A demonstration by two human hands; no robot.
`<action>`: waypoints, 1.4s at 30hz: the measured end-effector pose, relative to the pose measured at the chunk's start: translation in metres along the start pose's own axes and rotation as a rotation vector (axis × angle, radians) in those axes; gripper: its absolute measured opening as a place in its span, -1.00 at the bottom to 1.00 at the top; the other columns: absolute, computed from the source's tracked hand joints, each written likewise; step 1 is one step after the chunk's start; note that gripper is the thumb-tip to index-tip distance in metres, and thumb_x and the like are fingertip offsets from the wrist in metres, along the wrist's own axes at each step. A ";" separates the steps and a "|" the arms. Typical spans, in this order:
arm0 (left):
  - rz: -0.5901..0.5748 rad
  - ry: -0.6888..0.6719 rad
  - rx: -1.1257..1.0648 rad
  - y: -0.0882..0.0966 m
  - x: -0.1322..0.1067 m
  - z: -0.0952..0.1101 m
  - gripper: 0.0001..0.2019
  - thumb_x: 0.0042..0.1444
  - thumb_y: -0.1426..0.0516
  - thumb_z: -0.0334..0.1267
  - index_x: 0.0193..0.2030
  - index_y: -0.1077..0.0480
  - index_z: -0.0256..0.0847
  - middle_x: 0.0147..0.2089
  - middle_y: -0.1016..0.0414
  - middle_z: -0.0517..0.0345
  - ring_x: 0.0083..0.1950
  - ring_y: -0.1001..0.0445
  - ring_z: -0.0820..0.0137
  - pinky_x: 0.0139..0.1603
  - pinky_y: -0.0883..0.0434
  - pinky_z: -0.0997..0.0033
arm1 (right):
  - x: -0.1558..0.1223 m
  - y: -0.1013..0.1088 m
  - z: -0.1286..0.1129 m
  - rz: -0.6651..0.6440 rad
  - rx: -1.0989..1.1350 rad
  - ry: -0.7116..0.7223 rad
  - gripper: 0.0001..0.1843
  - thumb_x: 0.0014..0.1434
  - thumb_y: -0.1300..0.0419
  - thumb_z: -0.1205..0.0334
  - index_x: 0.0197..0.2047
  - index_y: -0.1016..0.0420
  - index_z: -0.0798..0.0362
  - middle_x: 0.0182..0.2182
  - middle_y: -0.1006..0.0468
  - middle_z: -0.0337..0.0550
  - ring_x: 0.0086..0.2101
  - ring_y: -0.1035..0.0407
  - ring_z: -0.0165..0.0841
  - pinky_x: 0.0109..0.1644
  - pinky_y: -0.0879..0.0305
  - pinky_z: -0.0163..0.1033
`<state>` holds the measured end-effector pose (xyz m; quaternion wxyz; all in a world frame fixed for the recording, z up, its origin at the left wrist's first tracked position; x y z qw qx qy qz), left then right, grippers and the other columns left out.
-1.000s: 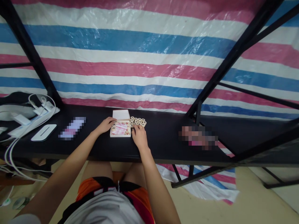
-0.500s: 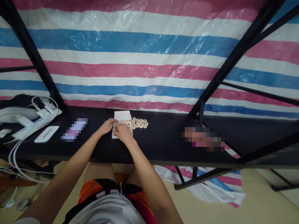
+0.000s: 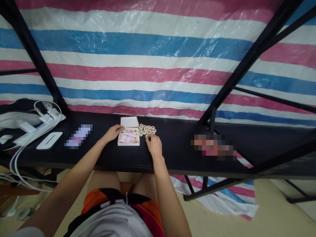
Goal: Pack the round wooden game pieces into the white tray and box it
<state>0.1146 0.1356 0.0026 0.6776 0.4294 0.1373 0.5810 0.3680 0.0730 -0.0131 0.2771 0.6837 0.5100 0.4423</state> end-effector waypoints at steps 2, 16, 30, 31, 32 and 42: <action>0.002 -0.003 -0.006 0.001 0.000 0.001 -0.69 0.17 0.07 -0.36 -0.07 -0.44 -0.23 -0.03 -0.47 0.02 0.01 -0.43 0.30 0.12 -0.30 0.31 | 0.000 -0.001 -0.006 -0.006 0.013 0.032 -0.80 0.19 -0.05 0.18 -0.25 -0.47 0.03 -0.25 -0.48 -0.12 -0.25 -0.34 -0.33 -0.18 -0.19 -0.28; 0.036 -0.009 0.027 0.000 0.001 -0.003 -0.68 0.15 0.06 -0.38 -0.09 -0.47 -0.25 0.01 -0.45 0.01 0.04 -0.42 0.30 0.17 -0.28 0.31 | -0.007 0.005 -0.014 0.040 0.106 0.092 -0.67 0.19 0.01 0.27 -0.01 -0.41 0.08 -0.08 -0.43 -0.01 -0.16 -0.34 -0.28 -0.04 -0.24 -0.20; 0.044 -0.009 0.027 -0.001 0.003 -0.007 -0.70 0.12 0.01 -0.39 -0.10 -0.49 -0.22 0.00 -0.46 0.03 0.03 -0.43 0.31 0.17 -0.29 0.31 | 0.000 -0.015 -0.131 -0.202 -0.172 0.407 -0.69 0.22 -0.02 0.24 0.00 -0.41 0.06 -0.15 -0.49 0.00 -0.11 -0.32 -0.22 0.00 -0.15 -0.17; 0.042 -0.008 0.029 -0.001 0.003 -0.007 -0.71 0.12 0.01 -0.39 -0.11 -0.49 -0.22 0.00 -0.46 0.03 0.03 -0.43 0.32 0.17 -0.29 0.31 | 0.004 -0.019 -0.134 -0.223 -0.204 0.379 -0.70 0.22 -0.02 0.24 -0.01 -0.41 0.05 -0.16 -0.50 0.00 -0.12 -0.33 -0.21 -0.02 -0.16 -0.17; 0.041 -0.006 0.032 -0.001 0.003 -0.006 -0.71 0.12 0.01 -0.40 -0.11 -0.49 -0.22 0.00 -0.46 0.03 0.04 -0.43 0.32 0.17 -0.29 0.31 | 0.007 -0.022 -0.137 -0.239 -0.226 0.356 -0.70 0.22 -0.01 0.23 -0.01 -0.40 0.05 -0.16 -0.50 0.01 -0.12 -0.34 -0.21 -0.04 -0.17 -0.17; 0.034 -0.015 0.030 0.000 0.004 -0.003 -0.71 0.13 0.02 -0.39 -0.11 -0.49 -0.24 0.00 -0.47 0.01 0.04 -0.43 0.31 0.17 -0.29 0.31 | 0.011 -0.027 -0.141 -0.166 -0.202 0.403 -0.77 0.22 -0.03 0.19 -0.10 -0.39 0.06 -0.17 -0.50 -0.02 -0.13 -0.34 -0.22 -0.07 -0.17 -0.19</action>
Point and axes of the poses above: each hand's wrist, its own x-axis towards the middle knuckle, its own y-axis out of the back of the hand, z = x × y, the point moved 5 cm from there along x, towards the middle knuckle
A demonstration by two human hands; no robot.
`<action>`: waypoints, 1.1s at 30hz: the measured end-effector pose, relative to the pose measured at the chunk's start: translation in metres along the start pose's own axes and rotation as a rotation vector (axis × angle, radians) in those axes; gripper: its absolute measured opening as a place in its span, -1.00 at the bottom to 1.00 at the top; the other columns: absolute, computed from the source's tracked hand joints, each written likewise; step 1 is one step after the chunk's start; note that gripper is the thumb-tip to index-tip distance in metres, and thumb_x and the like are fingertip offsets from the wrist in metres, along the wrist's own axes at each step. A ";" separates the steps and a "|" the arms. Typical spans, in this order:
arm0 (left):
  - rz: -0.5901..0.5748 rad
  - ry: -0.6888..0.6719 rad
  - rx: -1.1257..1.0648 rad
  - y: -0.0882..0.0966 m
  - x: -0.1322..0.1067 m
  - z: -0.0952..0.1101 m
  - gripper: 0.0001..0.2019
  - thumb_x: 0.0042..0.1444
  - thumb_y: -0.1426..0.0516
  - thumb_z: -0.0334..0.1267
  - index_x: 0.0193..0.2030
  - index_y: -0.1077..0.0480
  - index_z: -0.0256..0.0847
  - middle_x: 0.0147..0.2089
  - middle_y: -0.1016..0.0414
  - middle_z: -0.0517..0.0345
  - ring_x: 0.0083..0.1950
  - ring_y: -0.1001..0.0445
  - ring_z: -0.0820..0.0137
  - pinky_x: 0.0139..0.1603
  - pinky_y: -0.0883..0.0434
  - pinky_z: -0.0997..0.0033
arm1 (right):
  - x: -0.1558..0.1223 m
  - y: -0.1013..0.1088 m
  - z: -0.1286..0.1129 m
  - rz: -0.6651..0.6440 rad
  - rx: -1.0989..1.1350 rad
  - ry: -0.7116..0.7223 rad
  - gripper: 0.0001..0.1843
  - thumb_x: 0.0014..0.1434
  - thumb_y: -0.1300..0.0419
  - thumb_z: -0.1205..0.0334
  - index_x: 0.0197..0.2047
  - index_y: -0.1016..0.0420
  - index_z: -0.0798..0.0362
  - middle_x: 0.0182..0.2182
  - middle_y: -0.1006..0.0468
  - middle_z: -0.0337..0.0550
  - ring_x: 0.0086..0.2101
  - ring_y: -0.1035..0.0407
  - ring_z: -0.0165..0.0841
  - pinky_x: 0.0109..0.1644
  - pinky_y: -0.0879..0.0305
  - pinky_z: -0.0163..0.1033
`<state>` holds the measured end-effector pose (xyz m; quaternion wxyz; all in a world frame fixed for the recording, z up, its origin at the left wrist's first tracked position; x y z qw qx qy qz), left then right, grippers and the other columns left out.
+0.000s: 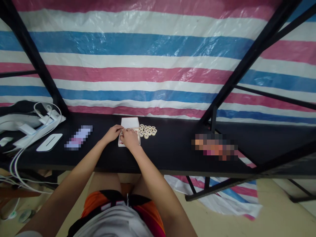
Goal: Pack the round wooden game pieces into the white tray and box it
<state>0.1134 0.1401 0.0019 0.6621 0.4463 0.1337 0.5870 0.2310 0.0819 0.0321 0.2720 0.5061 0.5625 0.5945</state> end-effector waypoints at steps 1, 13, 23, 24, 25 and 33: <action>-0.001 -0.002 -0.001 0.000 0.000 0.000 -0.71 0.13 0.02 -0.39 -0.11 -0.49 -0.25 0.00 -0.47 0.00 0.04 -0.43 0.30 0.17 -0.29 0.30 | 0.001 -0.002 0.000 0.004 0.012 0.001 -0.77 0.21 -0.04 0.18 -0.12 -0.39 0.06 -0.17 -0.50 -0.02 -0.13 -0.33 -0.22 -0.08 -0.17 -0.19; 0.005 -0.004 -0.019 0.000 -0.001 0.000 -0.71 0.14 0.01 -0.36 -0.11 -0.49 -0.25 -0.01 -0.46 0.00 0.03 -0.44 0.28 0.16 -0.29 0.29 | -0.035 0.023 0.097 0.329 0.441 -0.218 -0.85 0.09 -0.06 0.20 -0.27 -0.37 0.04 -0.29 -0.47 -0.14 -0.26 -0.33 -0.32 -0.13 -0.19 -0.24; 0.007 0.001 -0.032 0.001 -0.001 -0.002 -0.71 0.14 0.01 -0.34 -0.10 -0.49 -0.25 -0.01 -0.45 -0.01 0.01 -0.44 0.29 0.15 -0.29 0.29 | -0.075 -0.001 0.151 0.165 0.154 -0.539 -0.85 0.06 -0.12 0.17 -0.29 -0.40 0.02 -0.27 -0.45 -0.09 -0.22 -0.31 -0.23 -0.20 -0.14 -0.22; 0.006 0.001 -0.030 0.001 -0.001 -0.002 -0.71 0.14 0.02 -0.34 -0.10 -0.49 -0.25 -0.01 -0.45 -0.01 0.01 -0.44 0.30 0.15 -0.29 0.29 | -0.074 -0.001 0.147 0.160 0.134 -0.521 -0.84 0.07 -0.12 0.16 -0.28 -0.40 0.02 -0.25 -0.44 -0.09 -0.21 -0.31 -0.23 -0.19 -0.14 -0.21; 0.004 0.000 -0.028 0.001 -0.001 -0.001 -0.71 0.14 0.02 -0.34 -0.10 -0.48 -0.25 -0.01 -0.45 0.00 0.01 -0.44 0.30 0.15 -0.29 0.30 | -0.074 -0.001 0.144 0.157 0.118 -0.505 -0.83 0.07 -0.13 0.15 -0.27 -0.40 0.02 -0.23 -0.44 -0.08 -0.20 -0.30 -0.22 -0.19 -0.14 -0.21; -0.005 -0.012 -0.027 0.003 -0.002 0.002 -0.71 0.14 0.02 -0.35 -0.11 -0.48 -0.27 -0.02 -0.46 -0.03 0.00 -0.45 0.30 0.13 -0.30 0.32 | -0.070 -0.002 0.138 0.189 0.127 -0.414 -0.74 0.11 -0.14 0.00 -0.24 -0.39 0.01 -0.23 -0.39 -0.10 -0.20 -0.28 -0.25 -0.17 -0.16 -0.23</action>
Point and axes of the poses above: each hand's wrist, its own x-axis towards the middle knuckle, its own y-axis out of the back of the hand, z = x × y, the point moved 5 cm from there along x, towards the middle knuckle
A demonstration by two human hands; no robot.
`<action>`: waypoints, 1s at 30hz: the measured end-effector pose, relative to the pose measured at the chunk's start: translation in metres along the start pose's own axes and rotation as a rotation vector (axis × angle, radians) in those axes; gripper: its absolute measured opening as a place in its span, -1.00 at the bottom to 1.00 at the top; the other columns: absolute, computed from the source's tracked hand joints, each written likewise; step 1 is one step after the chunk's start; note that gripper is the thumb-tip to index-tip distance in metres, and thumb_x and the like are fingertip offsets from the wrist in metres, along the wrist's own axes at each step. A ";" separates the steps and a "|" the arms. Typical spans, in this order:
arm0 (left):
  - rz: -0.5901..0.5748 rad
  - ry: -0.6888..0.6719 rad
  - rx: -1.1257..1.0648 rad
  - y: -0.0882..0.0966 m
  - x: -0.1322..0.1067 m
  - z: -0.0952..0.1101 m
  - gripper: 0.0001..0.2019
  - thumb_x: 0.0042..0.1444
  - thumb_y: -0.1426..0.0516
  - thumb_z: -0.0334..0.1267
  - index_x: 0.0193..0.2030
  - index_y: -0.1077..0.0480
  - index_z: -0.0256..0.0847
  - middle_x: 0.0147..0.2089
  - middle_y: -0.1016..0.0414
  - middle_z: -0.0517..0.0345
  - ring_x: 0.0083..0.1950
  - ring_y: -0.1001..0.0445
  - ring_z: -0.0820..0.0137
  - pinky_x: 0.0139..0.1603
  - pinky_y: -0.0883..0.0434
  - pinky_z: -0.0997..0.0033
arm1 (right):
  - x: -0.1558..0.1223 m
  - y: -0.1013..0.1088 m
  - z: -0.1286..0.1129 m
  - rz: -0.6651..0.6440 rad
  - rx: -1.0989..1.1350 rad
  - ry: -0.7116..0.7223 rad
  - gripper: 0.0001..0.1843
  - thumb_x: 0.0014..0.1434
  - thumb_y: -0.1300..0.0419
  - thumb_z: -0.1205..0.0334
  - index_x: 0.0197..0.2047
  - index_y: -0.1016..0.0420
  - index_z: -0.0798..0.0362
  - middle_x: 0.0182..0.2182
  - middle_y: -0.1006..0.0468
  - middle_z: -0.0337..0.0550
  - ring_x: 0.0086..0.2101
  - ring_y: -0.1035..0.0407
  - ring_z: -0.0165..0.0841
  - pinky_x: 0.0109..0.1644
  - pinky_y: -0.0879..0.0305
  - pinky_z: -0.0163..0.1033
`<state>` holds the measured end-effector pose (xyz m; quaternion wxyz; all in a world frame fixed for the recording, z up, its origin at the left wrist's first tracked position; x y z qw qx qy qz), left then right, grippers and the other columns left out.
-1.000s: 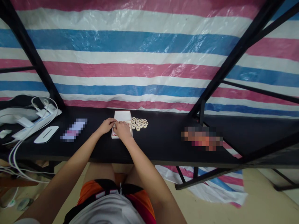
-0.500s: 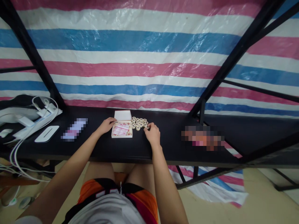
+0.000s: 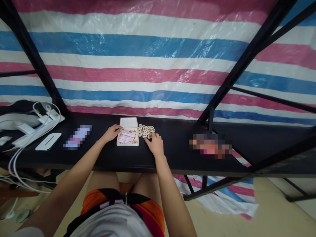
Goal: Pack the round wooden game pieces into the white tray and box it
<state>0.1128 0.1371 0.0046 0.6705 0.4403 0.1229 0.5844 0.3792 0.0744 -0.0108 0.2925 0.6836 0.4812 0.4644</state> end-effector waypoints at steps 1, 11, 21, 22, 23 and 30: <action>-0.003 -0.001 0.002 0.000 0.000 0.000 -0.71 0.14 0.02 -0.35 -0.10 -0.47 -0.28 -0.02 -0.45 -0.03 0.01 -0.44 0.30 0.13 -0.30 0.32 | 0.001 -0.001 0.000 -0.003 0.015 0.003 -0.74 0.12 -0.14 0.01 -0.23 -0.39 0.01 -0.24 -0.39 -0.11 -0.21 -0.28 -0.26 -0.17 -0.16 -0.23; -0.002 0.011 -0.006 0.000 -0.001 0.001 -0.70 0.13 0.03 -0.35 -0.11 -0.48 -0.25 -0.02 -0.45 -0.01 0.00 -0.44 0.30 0.14 -0.30 0.28 | 0.005 -0.005 -0.002 0.008 0.118 0.022 -0.77 0.12 -0.12 0.07 -0.20 -0.37 0.01 -0.21 -0.34 -0.11 -0.26 -0.31 -0.29 -0.20 -0.23 -0.22; -0.026 0.029 -0.041 0.001 -0.003 0.005 -0.66 0.07 -0.09 -0.15 -0.08 -0.46 -0.29 -0.02 -0.41 -0.05 -0.04 -0.44 0.27 0.03 -0.36 0.30 | 0.010 -0.008 -0.001 0.002 0.215 0.014 -0.78 0.09 -0.13 0.14 -0.21 -0.38 0.05 -0.20 -0.33 -0.09 -0.31 -0.34 -0.33 -0.17 -0.27 -0.21; -0.026 0.026 -0.046 0.000 -0.003 0.004 -0.66 0.05 -0.10 -0.16 -0.08 -0.45 -0.28 -0.02 -0.40 -0.04 -0.04 -0.43 0.28 0.03 -0.36 0.30 | 0.011 -0.008 -0.001 0.003 0.218 0.013 -0.78 0.09 -0.13 0.14 -0.20 -0.38 0.06 -0.19 -0.33 -0.08 -0.31 -0.34 -0.33 -0.17 -0.27 -0.21; -0.026 0.023 -0.052 -0.001 -0.002 0.003 -0.66 0.04 -0.11 -0.16 -0.08 -0.45 -0.28 -0.02 -0.39 -0.04 -0.03 -0.43 0.28 0.03 -0.36 0.30 | 0.010 -0.008 -0.001 0.003 0.221 0.014 -0.78 0.09 -0.13 0.14 -0.20 -0.38 0.06 -0.19 -0.33 -0.08 -0.31 -0.34 -0.33 -0.17 -0.27 -0.21; -0.033 0.021 -0.071 -0.002 -0.002 -0.001 -0.68 0.00 -0.13 -0.21 -0.09 -0.44 -0.25 -0.04 -0.38 0.00 -0.04 -0.42 0.29 0.01 -0.37 0.31 | 0.012 -0.009 0.000 0.010 0.210 0.018 -0.79 0.09 -0.12 0.16 -0.20 -0.39 0.05 -0.19 -0.33 -0.07 -0.30 -0.35 -0.31 -0.17 -0.27 -0.20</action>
Point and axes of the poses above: each hand's wrist, its own x-axis towards the middle knuckle, its own y-axis out of the back of the hand, z = x × y, the point moved 5 cm from there along x, towards the middle knuckle
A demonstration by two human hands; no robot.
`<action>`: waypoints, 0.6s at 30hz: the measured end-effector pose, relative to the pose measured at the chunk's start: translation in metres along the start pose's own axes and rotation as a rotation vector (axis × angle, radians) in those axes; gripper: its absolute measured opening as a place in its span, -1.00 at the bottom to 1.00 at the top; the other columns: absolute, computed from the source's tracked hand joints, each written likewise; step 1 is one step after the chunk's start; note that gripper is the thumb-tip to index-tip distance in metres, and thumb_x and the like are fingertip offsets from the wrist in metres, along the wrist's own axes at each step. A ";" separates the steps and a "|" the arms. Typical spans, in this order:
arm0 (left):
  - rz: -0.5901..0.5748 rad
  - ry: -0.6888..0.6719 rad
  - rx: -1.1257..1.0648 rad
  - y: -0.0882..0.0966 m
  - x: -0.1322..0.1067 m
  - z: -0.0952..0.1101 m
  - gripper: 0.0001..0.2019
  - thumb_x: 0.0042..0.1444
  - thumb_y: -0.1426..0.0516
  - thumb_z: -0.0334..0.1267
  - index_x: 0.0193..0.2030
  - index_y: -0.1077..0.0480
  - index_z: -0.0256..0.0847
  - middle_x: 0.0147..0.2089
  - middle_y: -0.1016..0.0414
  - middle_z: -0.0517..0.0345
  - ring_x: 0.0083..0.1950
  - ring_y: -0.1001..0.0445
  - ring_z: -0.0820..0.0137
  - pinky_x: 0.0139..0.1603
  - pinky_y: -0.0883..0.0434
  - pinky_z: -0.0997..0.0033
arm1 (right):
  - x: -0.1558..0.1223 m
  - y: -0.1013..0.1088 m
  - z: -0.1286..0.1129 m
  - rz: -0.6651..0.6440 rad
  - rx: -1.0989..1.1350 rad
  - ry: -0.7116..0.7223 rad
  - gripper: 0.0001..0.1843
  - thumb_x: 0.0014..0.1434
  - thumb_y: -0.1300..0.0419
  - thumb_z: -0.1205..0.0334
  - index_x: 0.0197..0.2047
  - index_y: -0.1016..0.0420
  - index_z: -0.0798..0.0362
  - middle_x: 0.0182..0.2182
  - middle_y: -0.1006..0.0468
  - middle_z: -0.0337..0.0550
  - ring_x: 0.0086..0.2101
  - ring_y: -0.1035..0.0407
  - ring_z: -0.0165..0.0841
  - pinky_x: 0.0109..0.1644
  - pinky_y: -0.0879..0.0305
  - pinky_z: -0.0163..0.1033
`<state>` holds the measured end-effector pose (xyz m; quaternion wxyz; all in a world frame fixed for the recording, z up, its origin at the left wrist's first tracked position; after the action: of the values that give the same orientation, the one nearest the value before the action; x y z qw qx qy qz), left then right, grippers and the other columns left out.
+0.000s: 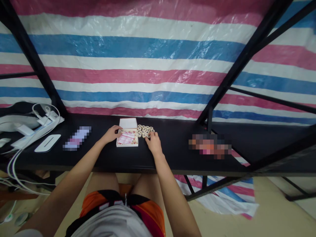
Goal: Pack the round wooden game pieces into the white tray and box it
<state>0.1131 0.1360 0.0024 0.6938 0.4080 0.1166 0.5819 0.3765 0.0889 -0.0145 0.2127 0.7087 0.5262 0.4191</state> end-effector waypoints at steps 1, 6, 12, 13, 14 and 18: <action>0.001 0.000 0.000 0.000 0.000 0.000 -0.68 -0.01 -0.13 -0.21 -0.10 -0.44 -0.25 -0.04 -0.38 0.00 -0.05 -0.42 0.30 0.01 -0.37 0.31 | 0.000 0.000 0.000 0.000 0.000 0.002 -0.79 0.09 -0.12 0.16 -0.21 -0.39 0.05 -0.19 -0.33 -0.07 -0.30 -0.35 -0.31 -0.17 -0.27 -0.20; 0.002 -0.003 -0.003 0.001 0.000 0.001 -0.70 -0.01 -0.13 -0.22 -0.11 -0.44 -0.23 -0.06 -0.38 0.02 -0.06 -0.42 0.30 -0.02 -0.38 0.31 | 0.001 -0.002 0.001 0.011 0.001 0.016 -0.79 0.09 -0.12 0.15 -0.21 -0.39 0.05 -0.18 -0.33 -0.07 -0.31 -0.34 -0.32 -0.18 -0.28 -0.20; 0.010 -0.003 -0.025 0.000 0.000 0.000 -0.71 -0.02 -0.14 -0.22 -0.13 -0.44 -0.24 -0.06 -0.35 0.02 -0.04 -0.41 0.29 0.00 -0.38 0.29 | 0.000 0.001 0.001 0.001 0.005 -0.013 -0.79 0.09 -0.12 0.17 -0.20 -0.39 0.06 -0.17 -0.33 -0.06 -0.29 -0.35 -0.32 -0.17 -0.29 -0.22; 0.013 0.002 -0.030 0.000 0.000 0.001 -0.70 -0.03 -0.15 -0.22 -0.13 -0.44 -0.25 -0.04 -0.33 0.01 -0.04 -0.40 0.29 0.00 -0.38 0.29 | 0.000 0.001 0.001 0.003 0.006 -0.017 -0.79 0.09 -0.12 0.17 -0.20 -0.39 0.06 -0.17 -0.33 -0.06 -0.29 -0.35 -0.31 -0.17 -0.29 -0.21; 0.017 0.006 -0.033 0.000 0.000 0.001 -0.70 -0.04 -0.15 -0.23 -0.13 -0.44 -0.25 -0.03 -0.32 0.00 -0.04 -0.40 0.29 0.01 -0.38 0.29 | -0.001 0.002 0.001 0.005 0.007 -0.019 -0.79 0.09 -0.12 0.17 -0.20 -0.39 0.06 -0.17 -0.33 -0.06 -0.28 -0.35 -0.31 -0.17 -0.29 -0.21; 0.016 0.009 -0.032 0.000 -0.001 0.002 -0.71 -0.04 -0.16 -0.23 -0.14 -0.44 -0.22 -0.01 -0.31 0.01 -0.02 -0.39 0.28 0.04 -0.37 0.24 | -0.002 0.002 0.001 0.018 0.012 -0.010 -0.79 0.09 -0.11 0.16 -0.21 -0.39 0.06 -0.20 -0.34 -0.07 -0.29 -0.34 -0.30 -0.18 -0.29 -0.20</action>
<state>0.1139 0.1347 0.0031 0.6951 0.3952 0.1070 0.5909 0.3784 0.0867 -0.0142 0.2072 0.7166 0.5213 0.4144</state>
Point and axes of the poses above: each hand's wrist, its own x-axis towards the middle knuckle, its own y-axis out of the back of the hand, z = x × y, the point moved 5 cm from there along x, towards the middle knuckle
